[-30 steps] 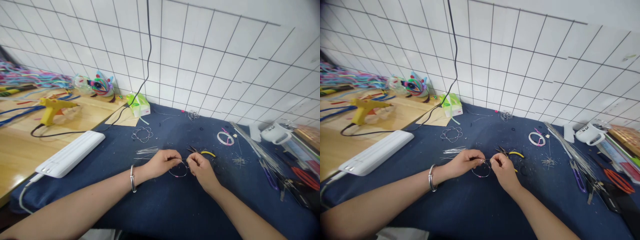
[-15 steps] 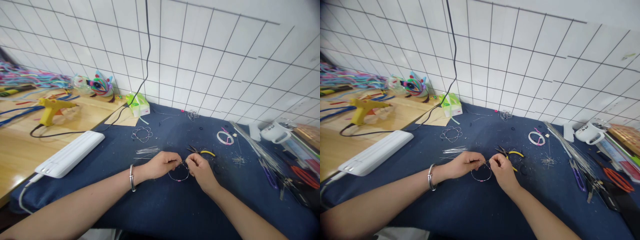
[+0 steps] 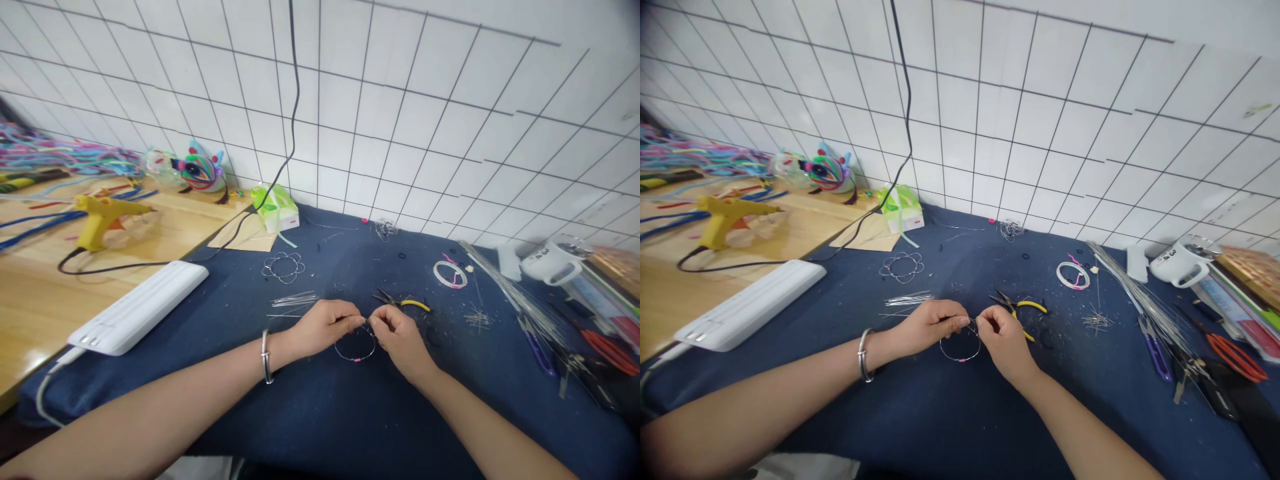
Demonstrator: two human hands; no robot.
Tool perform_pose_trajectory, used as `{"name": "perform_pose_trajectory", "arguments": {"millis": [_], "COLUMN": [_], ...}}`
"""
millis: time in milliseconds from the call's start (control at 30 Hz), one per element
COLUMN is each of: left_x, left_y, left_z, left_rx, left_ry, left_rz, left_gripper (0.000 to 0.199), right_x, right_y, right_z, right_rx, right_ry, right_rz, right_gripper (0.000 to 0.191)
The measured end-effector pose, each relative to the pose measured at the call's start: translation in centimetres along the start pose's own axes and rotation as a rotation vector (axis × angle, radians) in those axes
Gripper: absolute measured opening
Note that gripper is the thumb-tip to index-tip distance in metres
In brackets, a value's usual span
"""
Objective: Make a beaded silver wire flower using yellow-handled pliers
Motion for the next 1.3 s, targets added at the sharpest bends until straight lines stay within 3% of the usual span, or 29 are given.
{"name": "perform_pose_trajectory", "arguments": {"millis": [600, 767, 933, 1300], "left_x": [-1.6, -1.9, -2.0, -1.4], "left_y": [-1.0, -0.5, 0.0, -0.1], "left_z": [0.4, 0.4, 0.5, 0.4], "left_rx": [-0.029, 0.093, 0.215, 0.151], "left_ry": [0.156, 0.189, 0.209, 0.201], "left_rz": [0.238, 0.378, 0.514, 0.535], "left_gripper": [0.018, 0.018, 0.02, 0.022], "right_x": [-0.1, 0.0, 0.0, 0.4], "right_y": [-0.3, -0.1, -0.3, -0.3], "right_z": [0.1, 0.1, 0.0, 0.0], "right_rx": [-0.054, -0.076, -0.102, -0.065], "right_ry": [-0.003, -0.015, 0.035, 0.062], "right_rz": [0.02, -0.018, 0.069, 0.17], "right_gripper": [0.019, 0.024, 0.016, 0.013]}}
Point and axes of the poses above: each hand's wrist, its own z-axis away from the middle knuckle, its own y-axis out of the back of the hand, x = y × z, the point moved 5 cm from there along -z, towards the middle knuckle, and after that the axes turned 15 degrees about -y, right-handed, at the moved point
